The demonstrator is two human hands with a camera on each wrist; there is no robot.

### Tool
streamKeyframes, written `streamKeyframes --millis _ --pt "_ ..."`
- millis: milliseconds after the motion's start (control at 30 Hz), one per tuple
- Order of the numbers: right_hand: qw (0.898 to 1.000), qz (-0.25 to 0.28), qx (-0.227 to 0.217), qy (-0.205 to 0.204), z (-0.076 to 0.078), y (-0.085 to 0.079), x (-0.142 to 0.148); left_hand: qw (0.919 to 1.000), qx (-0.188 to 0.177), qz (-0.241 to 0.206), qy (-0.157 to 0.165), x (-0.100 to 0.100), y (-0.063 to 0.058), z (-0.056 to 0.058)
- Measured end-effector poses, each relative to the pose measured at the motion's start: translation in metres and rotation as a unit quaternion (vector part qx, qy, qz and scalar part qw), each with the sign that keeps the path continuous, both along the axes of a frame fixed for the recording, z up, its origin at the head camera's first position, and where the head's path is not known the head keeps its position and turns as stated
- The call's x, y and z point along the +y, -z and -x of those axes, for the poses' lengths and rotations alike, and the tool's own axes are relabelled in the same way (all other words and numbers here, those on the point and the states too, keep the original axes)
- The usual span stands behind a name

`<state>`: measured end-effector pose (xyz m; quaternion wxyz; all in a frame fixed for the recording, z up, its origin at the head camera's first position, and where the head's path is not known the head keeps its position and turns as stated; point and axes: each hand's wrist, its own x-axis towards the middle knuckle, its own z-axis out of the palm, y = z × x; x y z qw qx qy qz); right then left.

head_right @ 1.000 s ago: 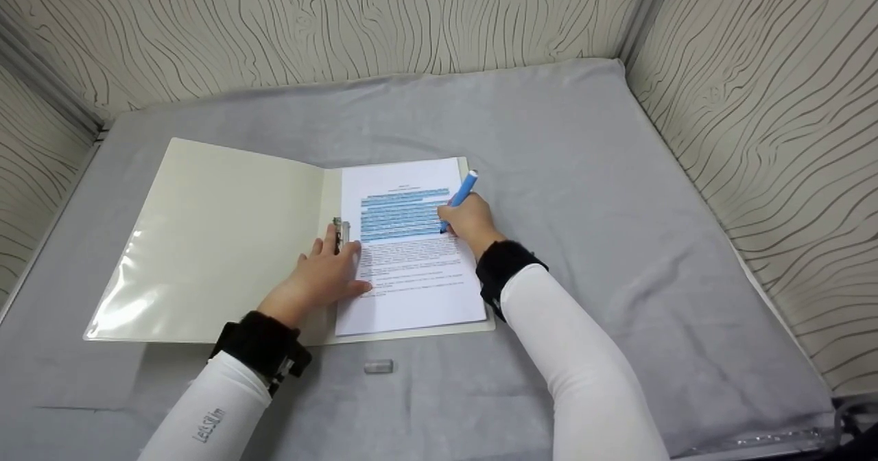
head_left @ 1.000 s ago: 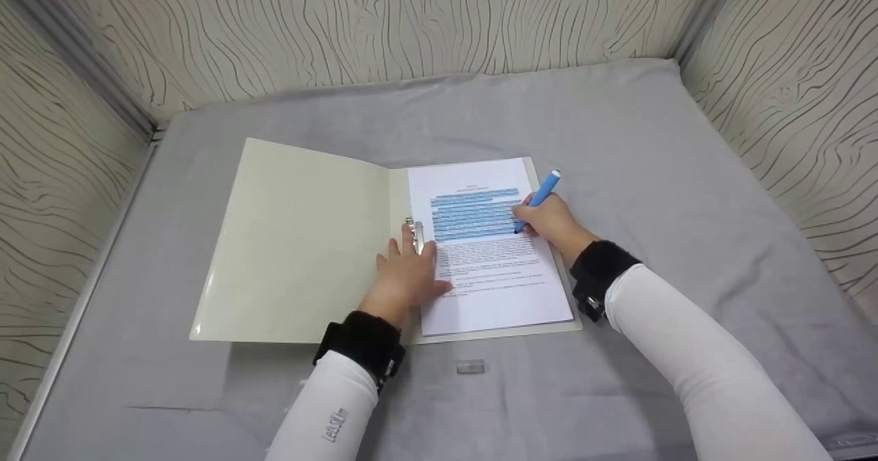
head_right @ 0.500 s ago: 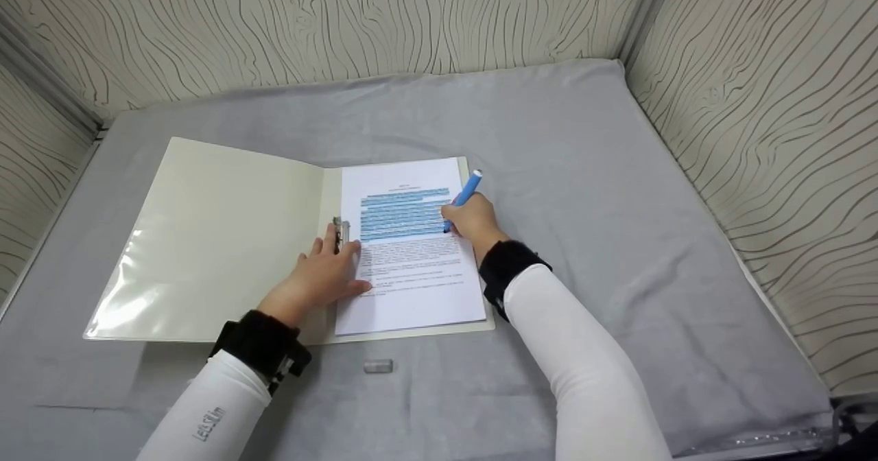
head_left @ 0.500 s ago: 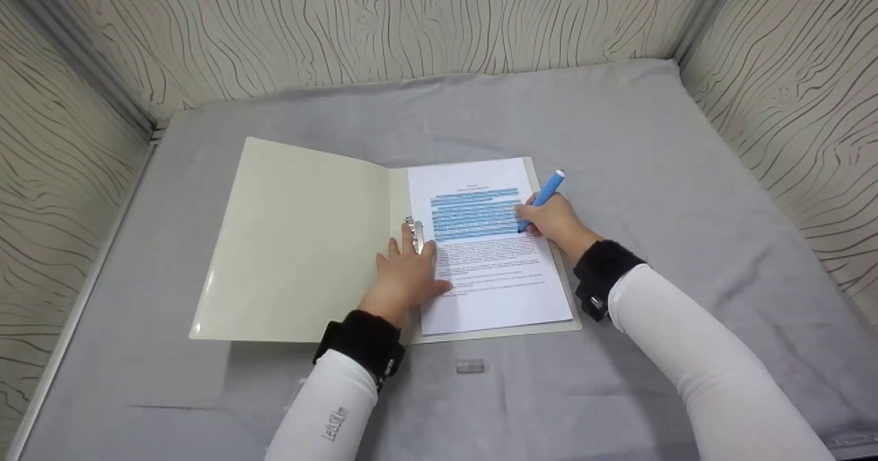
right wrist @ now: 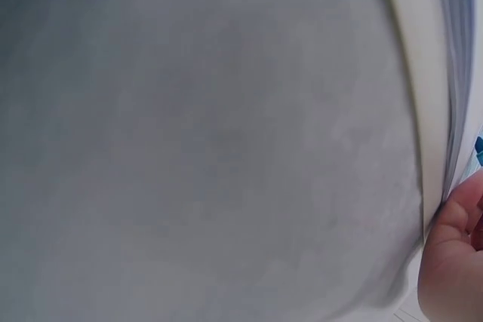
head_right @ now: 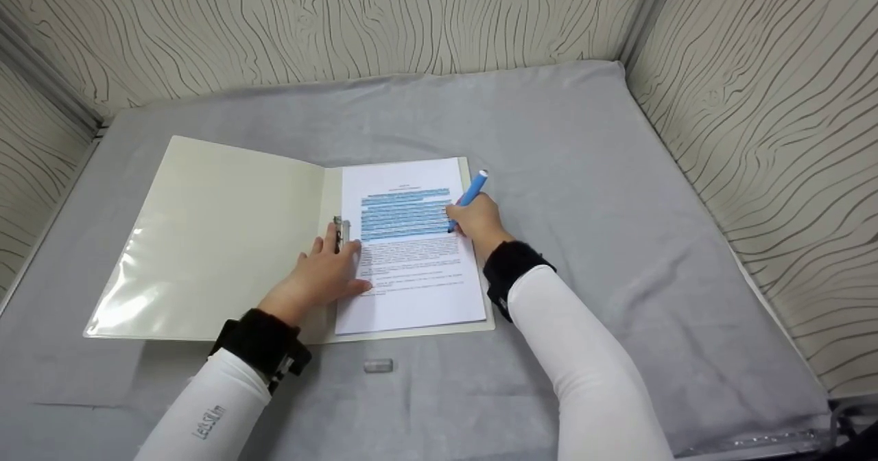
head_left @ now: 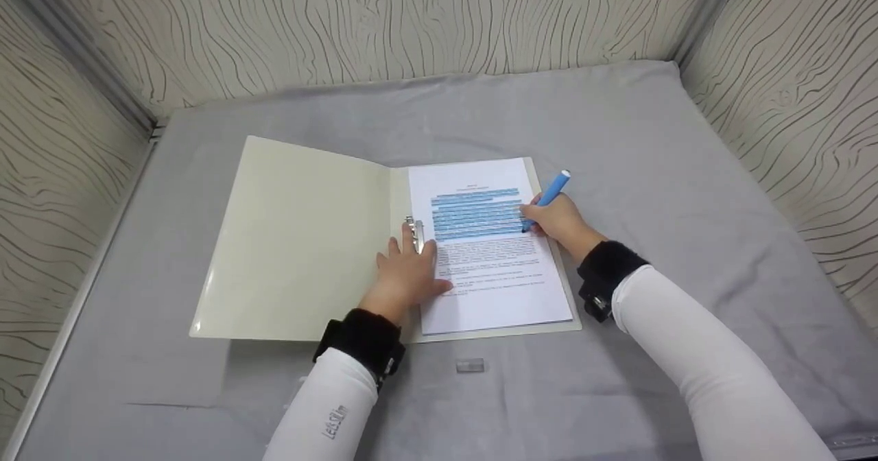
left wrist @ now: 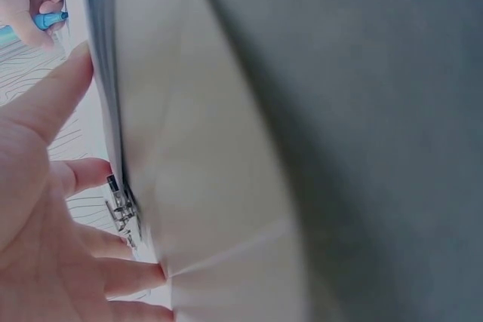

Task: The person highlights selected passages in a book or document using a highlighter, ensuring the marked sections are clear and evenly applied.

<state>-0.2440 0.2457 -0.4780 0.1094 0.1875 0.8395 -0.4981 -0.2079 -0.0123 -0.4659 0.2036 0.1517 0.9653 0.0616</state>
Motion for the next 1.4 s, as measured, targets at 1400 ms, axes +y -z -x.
streamKeyframes --millis 1400 --pt "0.996 0.025 0.057 -0.062 0.007 -0.006 -0.049 0.9999 0.006 0.005 -0.006 0.001 -0.001 -0.002"
